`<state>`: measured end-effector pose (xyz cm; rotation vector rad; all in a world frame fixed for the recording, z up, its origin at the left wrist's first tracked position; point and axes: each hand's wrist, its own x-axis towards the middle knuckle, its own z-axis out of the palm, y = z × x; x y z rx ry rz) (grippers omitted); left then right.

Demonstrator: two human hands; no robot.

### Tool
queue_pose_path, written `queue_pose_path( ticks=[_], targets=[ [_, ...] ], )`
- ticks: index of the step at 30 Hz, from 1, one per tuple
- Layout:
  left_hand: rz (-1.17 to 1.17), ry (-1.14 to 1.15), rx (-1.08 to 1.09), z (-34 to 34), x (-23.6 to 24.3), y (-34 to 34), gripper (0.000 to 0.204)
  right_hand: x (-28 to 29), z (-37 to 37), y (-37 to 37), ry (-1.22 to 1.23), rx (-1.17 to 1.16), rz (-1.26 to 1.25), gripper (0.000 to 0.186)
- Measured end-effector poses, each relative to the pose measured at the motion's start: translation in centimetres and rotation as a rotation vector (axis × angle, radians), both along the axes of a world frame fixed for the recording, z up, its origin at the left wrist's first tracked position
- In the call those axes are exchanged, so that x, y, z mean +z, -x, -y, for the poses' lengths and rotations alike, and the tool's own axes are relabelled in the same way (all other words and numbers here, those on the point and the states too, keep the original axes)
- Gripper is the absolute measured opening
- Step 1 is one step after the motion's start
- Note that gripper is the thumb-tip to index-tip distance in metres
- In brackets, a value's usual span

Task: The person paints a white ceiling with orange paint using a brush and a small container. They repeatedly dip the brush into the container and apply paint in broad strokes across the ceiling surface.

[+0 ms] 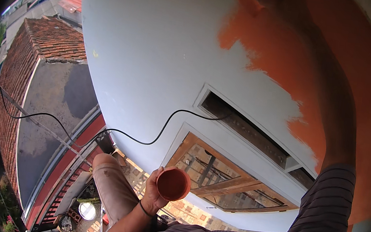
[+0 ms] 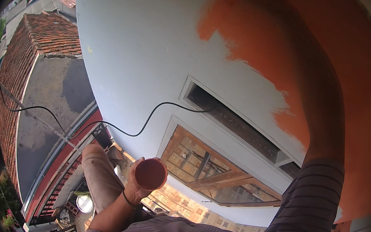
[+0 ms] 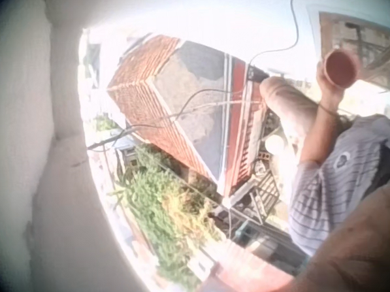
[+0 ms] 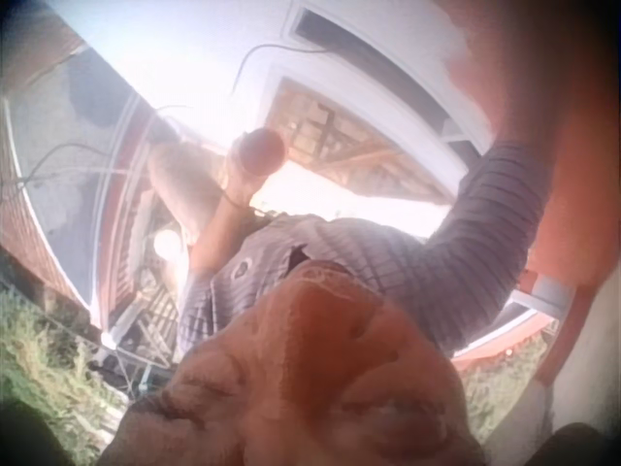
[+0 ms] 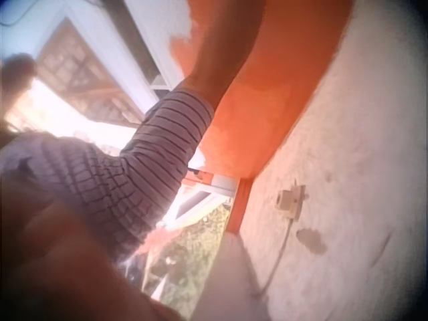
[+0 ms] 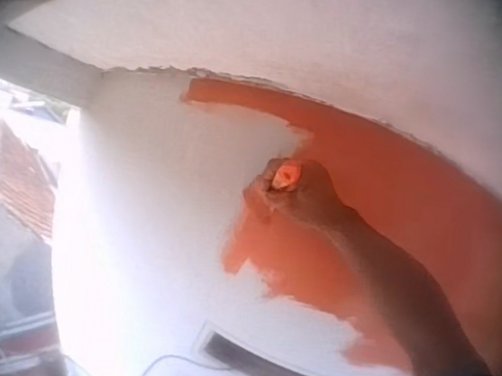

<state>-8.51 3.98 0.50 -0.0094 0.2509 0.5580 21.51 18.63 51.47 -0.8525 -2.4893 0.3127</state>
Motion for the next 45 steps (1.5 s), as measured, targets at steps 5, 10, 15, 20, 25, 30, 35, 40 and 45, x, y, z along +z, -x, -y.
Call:
queue_pose_path(
  ticks=[5, 10, 15, 20, 25, 30, 35, 40, 45],
  targets=[
    [-0.018, -0.028, 0.030, -0.3, 0.1, 0.0, 0.054, 2.0, 0.7, -0.8, -0.707, -0.493, 0.267, 0.025],
    [-0.011, -0.038, 0.024, -0.3, -0.5, 0.2, 0.054, 3.5, 1.4, -0.4, -0.725, -0.560, 0.254, 0.024],
    [0.004, -0.024, 0.015, -0.2, -1.0, 0.2, 0.054, 5.2, 2.2, 0.8, -0.828, -0.473, 0.396, 0.012],
    [0.007, -0.011, 0.020, -0.3, -0.7, -0.1, 0.055, 6.5, 2.2, 0.7, -1.464, -0.415, 1.029, 0.008],
    [-0.011, -0.095, -0.003, -0.2, -0.5, -0.5, 0.055, -0.7, 1.6, 1.3, -1.312, -0.422, 1.167, 0.003],
    [-0.020, -0.063, 0.005, -0.3, -0.7, -0.4, 0.056, -2.1, 1.2, 1.8, -0.570, -0.713, 0.511, 0.014],
    [0.035, -0.045, 0.033, -0.7, -1.1, -0.3, 0.056, 5.2, 1.5, 0.2, -0.552, -0.911, -0.107, 0.006],
    [0.055, -0.073, 0.051, -0.9, -1.3, 0.3, 0.056, 6.0, 1.8, 1.4, -1.229, -1.059, 0.382, 0.013],
    [0.050, -0.044, 0.051, -0.9, -1.0, 0.3, 0.056, 2.6, -2.2, 2.5, -1.496, -1.107, 0.727, 0.018]
  ],
)
